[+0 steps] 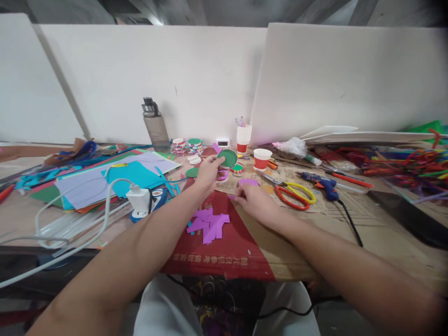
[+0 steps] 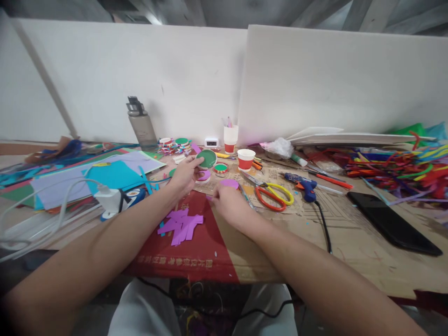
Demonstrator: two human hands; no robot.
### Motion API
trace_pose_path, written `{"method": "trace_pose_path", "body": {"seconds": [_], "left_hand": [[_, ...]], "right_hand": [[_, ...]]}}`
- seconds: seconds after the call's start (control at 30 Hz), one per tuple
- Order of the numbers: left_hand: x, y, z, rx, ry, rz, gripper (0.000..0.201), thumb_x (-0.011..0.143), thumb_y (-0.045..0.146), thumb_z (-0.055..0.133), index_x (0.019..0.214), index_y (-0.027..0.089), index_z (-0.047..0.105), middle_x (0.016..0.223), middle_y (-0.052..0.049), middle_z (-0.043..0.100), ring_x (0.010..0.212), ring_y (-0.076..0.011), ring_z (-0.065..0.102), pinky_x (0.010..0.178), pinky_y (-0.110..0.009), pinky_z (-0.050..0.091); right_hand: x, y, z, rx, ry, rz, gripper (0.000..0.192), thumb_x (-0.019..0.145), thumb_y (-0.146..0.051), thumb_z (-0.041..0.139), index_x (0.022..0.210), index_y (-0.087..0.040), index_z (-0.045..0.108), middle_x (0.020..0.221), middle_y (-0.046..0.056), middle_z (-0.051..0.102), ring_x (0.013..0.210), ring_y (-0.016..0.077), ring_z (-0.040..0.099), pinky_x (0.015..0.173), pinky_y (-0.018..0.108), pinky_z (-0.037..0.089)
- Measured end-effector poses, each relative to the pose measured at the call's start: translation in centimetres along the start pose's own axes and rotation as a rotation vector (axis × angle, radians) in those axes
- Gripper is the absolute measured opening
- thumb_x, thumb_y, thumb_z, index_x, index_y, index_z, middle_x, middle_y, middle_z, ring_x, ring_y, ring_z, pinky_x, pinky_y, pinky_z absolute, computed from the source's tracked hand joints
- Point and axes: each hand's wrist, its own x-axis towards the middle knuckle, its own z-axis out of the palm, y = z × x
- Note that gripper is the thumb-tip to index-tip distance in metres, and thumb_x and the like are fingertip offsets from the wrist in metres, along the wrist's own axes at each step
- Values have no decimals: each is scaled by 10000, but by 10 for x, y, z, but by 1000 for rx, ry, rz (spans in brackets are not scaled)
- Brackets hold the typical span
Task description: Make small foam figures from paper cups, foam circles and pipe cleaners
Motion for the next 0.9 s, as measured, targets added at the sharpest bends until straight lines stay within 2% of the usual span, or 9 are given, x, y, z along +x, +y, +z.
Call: {"method": "trace_pose_path", "body": {"seconds": [0.13,0.23,0.4,0.63,0.9], "left_hand": [[-2,-4,2,40,-8,-27,156,727,193,690,726,167,536,603,18,601,492,-92,552,456,-198,398],[-6,-7,6,68,-42,-31,132,739,187,681,747,163,551,639,13,616,516,-94,576,479,-202,424],[-15,-9,13,59,-116,-30,123,728,159,691,789,153,585,713,-3,647,531,-90,580,481,-206,439],[-18,-7,15,54,-137,-29,131,734,143,675,830,155,587,732,-2,648,541,-88,573,474,-205,441],[-18,-8,14,58,-188,-30,355,620,211,806,889,177,578,745,11,653,540,-85,575,479,-210,414]], "right_hand": [[13,9,-6,628,221,72,91,850,-242,573,810,-212,496,654,-29,602,553,124,564,488,234,433],[18,10,-11,872,265,138,132,834,-248,587,821,-222,459,572,-66,555,449,107,517,402,220,422],[23,13,-9,916,321,189,212,797,-220,626,823,-230,416,544,-89,536,411,90,498,372,195,394],[26,16,-7,922,318,236,218,782,-220,633,808,-233,416,558,-91,502,423,86,471,389,202,380],[26,13,-10,965,293,272,223,789,-194,634,822,-236,417,532,-97,496,398,86,437,390,213,367]]}}
